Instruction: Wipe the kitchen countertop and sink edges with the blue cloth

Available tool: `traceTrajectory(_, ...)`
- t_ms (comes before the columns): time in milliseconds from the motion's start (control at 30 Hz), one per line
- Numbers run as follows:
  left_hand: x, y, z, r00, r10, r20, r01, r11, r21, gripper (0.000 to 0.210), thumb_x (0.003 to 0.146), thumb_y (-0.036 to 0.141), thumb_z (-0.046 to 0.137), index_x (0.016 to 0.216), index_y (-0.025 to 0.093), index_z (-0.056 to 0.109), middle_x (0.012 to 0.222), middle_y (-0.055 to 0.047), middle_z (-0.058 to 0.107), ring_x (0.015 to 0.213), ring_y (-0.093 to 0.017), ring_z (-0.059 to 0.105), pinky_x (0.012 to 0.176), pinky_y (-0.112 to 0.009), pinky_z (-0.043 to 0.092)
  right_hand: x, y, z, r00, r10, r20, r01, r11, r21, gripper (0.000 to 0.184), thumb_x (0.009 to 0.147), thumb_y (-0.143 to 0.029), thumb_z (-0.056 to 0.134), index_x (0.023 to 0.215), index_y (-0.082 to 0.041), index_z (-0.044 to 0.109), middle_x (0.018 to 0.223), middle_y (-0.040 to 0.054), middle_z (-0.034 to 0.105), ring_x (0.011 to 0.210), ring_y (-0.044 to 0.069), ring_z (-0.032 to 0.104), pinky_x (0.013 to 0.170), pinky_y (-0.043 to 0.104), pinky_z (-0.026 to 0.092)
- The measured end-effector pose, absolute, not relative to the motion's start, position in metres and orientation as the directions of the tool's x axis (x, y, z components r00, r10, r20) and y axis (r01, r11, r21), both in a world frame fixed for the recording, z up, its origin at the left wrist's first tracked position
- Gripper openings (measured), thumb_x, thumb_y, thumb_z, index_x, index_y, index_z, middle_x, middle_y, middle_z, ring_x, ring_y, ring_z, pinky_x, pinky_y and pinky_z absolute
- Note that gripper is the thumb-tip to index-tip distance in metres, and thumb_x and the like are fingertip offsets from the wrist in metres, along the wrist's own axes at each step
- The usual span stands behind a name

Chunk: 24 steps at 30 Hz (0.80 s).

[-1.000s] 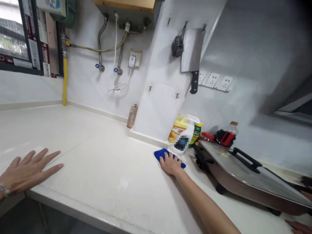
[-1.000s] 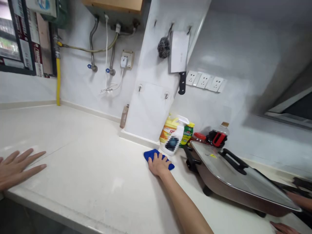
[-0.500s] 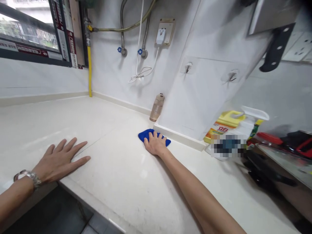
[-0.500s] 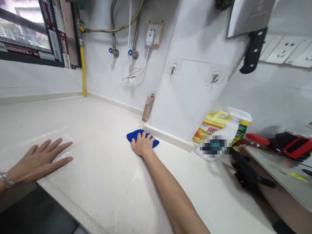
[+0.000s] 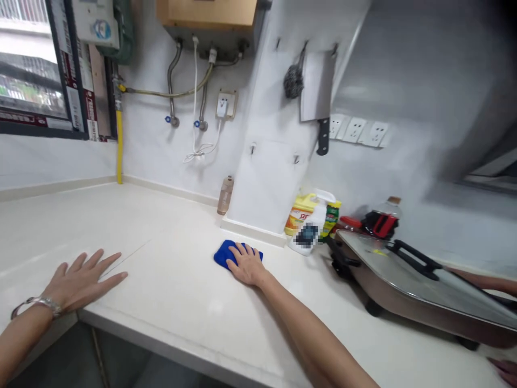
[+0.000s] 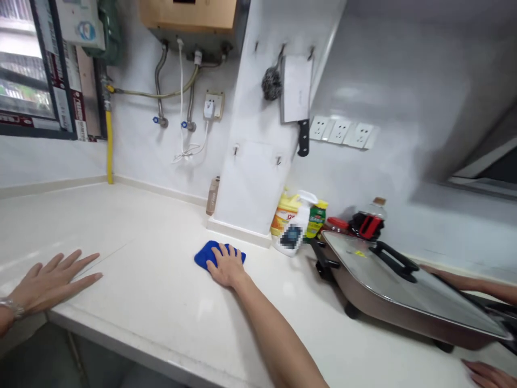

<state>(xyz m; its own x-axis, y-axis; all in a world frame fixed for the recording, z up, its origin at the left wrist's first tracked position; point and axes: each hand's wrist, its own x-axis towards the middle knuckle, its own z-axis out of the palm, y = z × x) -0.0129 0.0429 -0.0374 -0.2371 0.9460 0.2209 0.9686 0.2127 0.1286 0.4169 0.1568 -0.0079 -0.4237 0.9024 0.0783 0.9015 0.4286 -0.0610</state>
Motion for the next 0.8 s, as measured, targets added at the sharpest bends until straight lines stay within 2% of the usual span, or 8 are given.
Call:
traceTrajectory(100,0.0,0.035,-0.021,-0.272,0.959,0.075,0.96,0.265,0.09,0.074,0.092,0.064,0.035,0.154,0.025,0.031,0.164,-0.013,0.019,0.152,-0.039,0.009,0.12,-0.062,0.013,0.453,0.117,-0.012,-0.443,0.892,0.091,0.89,0.45,-0.077,0.065,0.099,-0.057,0.029,0.155,-0.025,0.034,0.163,0.007,0.025,0.148,0.034,0.02,0.118,0.056,0.015)
traceTrajectory(233,0.005,0.015,-0.015,-0.192,0.981,0.038,0.973,0.186,0.135,0.071,0.093,0.057,0.034,0.154,0.021,0.032,0.163,-0.015,0.018,0.152,-0.037,0.004,0.121,-0.059,0.012,0.502,0.064,-0.02,-0.485,0.867,0.114,0.863,0.495,-0.097,0.064,0.099,-0.057,0.031,0.154,-0.026,0.036,0.163,0.0069,0.026,0.148,0.035,0.02,0.119,0.058,0.014)
traceTrajectory(400,0.01,-0.031,-0.016,-0.046,0.999,0.009,0.985,0.044,0.166,0.074,0.089,0.064,0.038,0.153,0.029,0.032,0.164,-0.006,0.015,0.152,-0.033,0.005,0.123,-0.059,0.009,0.564,0.002,-0.032,-0.512,0.841,0.174,0.841,0.532,-0.099,0.062,0.099,-0.061,0.033,0.153,-0.031,0.038,0.162,0.0042,0.028,0.149,0.032,0.022,0.12,0.058,0.017)
traceTrajectory(533,0.009,-0.064,-0.012,0.019,1.0,-0.01,0.999,-0.018,0.05,0.084,0.082,0.07,0.048,0.154,0.03,0.031,0.163,-0.005,0.018,0.151,-0.034,0.011,0.123,-0.057,0.014,0.615,-0.034,-0.047,-0.53,0.825,0.196,0.832,0.551,-0.067,0.058,0.101,-0.06,0.032,0.154,-0.039,0.033,0.163,0.0002,0.026,0.15,0.031,0.022,0.12,0.059,0.022)
traceTrajectory(633,0.001,-0.076,-0.013,0.033,0.999,0.042,0.993,-0.028,-0.111,0.089,0.077,0.06,0.061,0.154,0.029,0.029,0.163,-0.005,0.02,0.152,-0.034,0.011,0.124,-0.055,0.011,0.647,-0.052,-0.062,-0.535,0.812,0.231,0.836,0.549,0.006,0.057,0.101,-0.056,0.036,0.155,-0.042,0.027,0.163,-0.0027,0.024,0.15,0.03,0.023,0.118,0.059,0.028)
traceTrajectory(700,-0.004,-0.078,-0.016,-0.022,0.997,0.07,0.984,0.034,-0.173,0.087,0.08,0.053,0.061,0.155,0.026,0.027,0.164,-0.008,0.018,0.152,-0.034,0.009,0.124,-0.056,0.012,0.663,-0.06,-0.071,-0.562,0.779,0.278,0.822,0.564,0.083,0.06,0.1,-0.055,0.041,0.156,-0.042,0.024,0.163,-0.0021,0.025,0.148,0.031,0.027,0.116,0.057,0.034)
traceTrajectory(800,-0.004,-0.075,-0.023,-0.168,0.983,0.074,0.966,0.179,-0.188,0.079,0.088,0.047,0.054,0.156,0.022,0.024,0.165,-0.011,0.013,0.152,-0.039,0.009,0.119,-0.062,0.021,0.675,-0.065,-0.081,-0.62,0.689,0.376,0.783,0.578,0.231,0.067,0.097,-0.053,0.047,0.157,-0.039,0.023,0.161,0.0008,0.03,0.143,0.032,0.037,0.11,0.053,0.043)
